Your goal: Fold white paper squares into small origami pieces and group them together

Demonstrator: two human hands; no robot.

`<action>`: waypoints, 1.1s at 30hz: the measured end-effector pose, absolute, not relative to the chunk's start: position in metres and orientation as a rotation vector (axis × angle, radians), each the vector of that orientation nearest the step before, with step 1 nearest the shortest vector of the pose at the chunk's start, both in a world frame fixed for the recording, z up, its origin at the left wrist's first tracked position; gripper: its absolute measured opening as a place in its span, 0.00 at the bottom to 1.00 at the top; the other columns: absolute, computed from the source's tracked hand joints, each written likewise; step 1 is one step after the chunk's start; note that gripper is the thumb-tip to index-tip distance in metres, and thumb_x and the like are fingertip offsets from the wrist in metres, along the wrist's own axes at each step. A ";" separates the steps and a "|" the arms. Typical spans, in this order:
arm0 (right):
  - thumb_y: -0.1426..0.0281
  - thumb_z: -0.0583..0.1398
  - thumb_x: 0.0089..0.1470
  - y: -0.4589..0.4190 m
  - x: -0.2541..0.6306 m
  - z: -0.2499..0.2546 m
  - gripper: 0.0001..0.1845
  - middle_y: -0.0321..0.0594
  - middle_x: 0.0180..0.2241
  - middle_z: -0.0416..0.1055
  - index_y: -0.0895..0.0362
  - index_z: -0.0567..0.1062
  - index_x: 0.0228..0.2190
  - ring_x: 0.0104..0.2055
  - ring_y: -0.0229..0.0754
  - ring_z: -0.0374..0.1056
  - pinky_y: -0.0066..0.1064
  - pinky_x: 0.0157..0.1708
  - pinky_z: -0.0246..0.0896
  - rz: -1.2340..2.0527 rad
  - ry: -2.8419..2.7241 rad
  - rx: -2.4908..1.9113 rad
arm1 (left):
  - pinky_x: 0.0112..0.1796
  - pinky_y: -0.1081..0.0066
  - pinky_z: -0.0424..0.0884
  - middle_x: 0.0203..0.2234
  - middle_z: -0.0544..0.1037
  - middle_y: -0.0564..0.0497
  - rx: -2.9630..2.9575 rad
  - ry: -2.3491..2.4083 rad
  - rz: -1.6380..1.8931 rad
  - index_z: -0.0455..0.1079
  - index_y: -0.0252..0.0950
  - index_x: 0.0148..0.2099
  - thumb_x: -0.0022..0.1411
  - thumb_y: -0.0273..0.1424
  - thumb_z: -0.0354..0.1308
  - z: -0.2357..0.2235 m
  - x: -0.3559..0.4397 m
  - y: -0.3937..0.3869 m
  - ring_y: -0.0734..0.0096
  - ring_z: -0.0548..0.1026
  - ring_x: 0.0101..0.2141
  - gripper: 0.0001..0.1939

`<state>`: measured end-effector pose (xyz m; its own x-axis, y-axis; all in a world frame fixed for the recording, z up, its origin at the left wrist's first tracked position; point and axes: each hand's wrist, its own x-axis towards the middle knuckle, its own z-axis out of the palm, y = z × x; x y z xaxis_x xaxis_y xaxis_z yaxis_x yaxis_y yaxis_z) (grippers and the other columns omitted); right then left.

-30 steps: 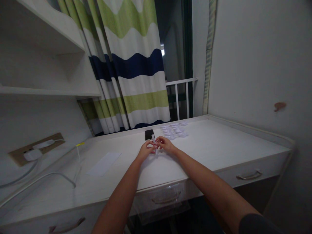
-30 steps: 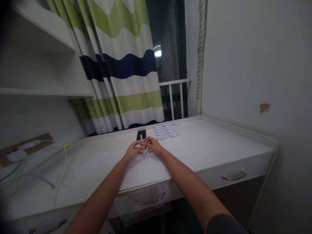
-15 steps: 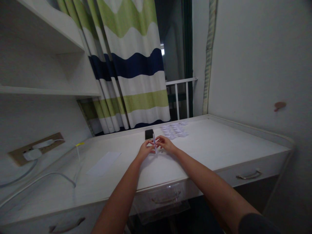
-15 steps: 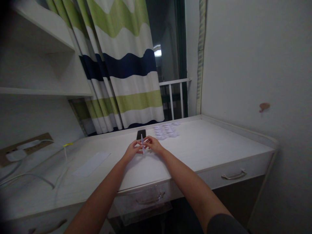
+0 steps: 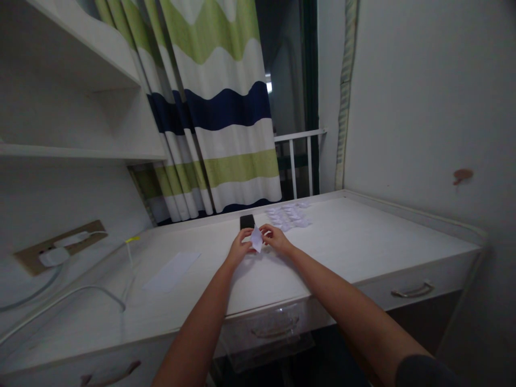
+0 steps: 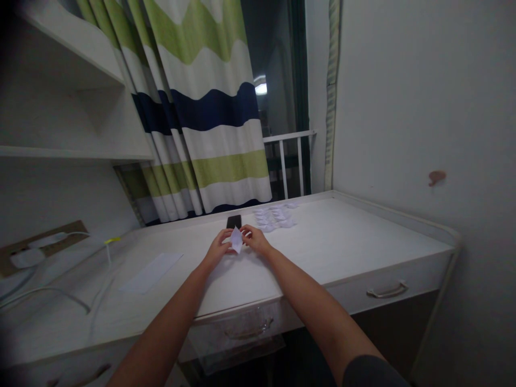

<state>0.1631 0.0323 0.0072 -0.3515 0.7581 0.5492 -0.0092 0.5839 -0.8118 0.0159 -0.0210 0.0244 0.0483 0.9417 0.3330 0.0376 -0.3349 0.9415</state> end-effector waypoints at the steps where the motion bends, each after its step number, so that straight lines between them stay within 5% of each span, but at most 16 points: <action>1: 0.66 0.59 0.42 0.033 0.163 0.007 0.12 0.36 0.27 0.67 0.58 0.69 0.32 0.21 0.31 0.63 0.24 0.21 0.60 0.917 -1.759 -0.615 | 0.26 0.69 0.72 0.41 0.68 0.46 1.499 1.033 1.416 0.63 0.36 0.40 0.38 0.23 0.51 0.024 0.015 -0.020 0.64 0.71 0.35 0.21; 7: 0.63 0.57 0.44 0.033 0.164 0.008 0.15 0.37 0.24 0.68 0.59 0.72 0.34 0.22 0.33 0.65 0.25 0.22 0.61 0.991 -1.799 -0.592 | 0.29 0.69 0.71 0.35 0.73 0.49 1.409 1.060 1.489 0.68 0.34 0.34 0.36 0.23 0.48 0.025 0.011 -0.017 0.64 0.71 0.35 0.18; 18: 0.66 0.59 0.42 0.031 0.165 0.011 0.13 0.42 0.28 0.72 0.61 0.75 0.30 0.25 0.34 0.67 0.27 0.26 0.63 0.957 -1.810 -0.567 | 0.33 0.67 0.69 0.47 0.68 0.43 1.302 0.974 1.510 0.70 0.33 0.30 0.41 0.29 0.53 0.025 0.009 -0.016 0.64 0.72 0.36 0.11; 25: 0.74 0.58 0.40 0.031 0.165 0.011 0.11 0.41 0.27 0.73 0.60 0.76 0.30 0.24 0.33 0.65 0.26 0.26 0.61 0.902 -1.860 -0.583 | 0.27 0.69 0.69 0.24 0.72 0.51 1.291 1.024 1.476 0.64 0.34 0.29 0.40 0.38 0.60 0.026 0.011 -0.018 0.71 0.71 0.27 0.15; 33: 0.78 0.55 0.39 0.027 0.164 0.012 0.13 0.41 0.29 0.72 0.60 0.76 0.29 0.28 0.35 0.65 0.26 0.28 0.59 0.791 -1.935 -0.586 | 0.26 0.72 0.68 0.26 0.74 0.52 1.246 1.094 1.479 0.61 0.36 0.36 0.37 0.33 0.64 0.024 0.010 -0.017 0.71 0.72 0.27 0.22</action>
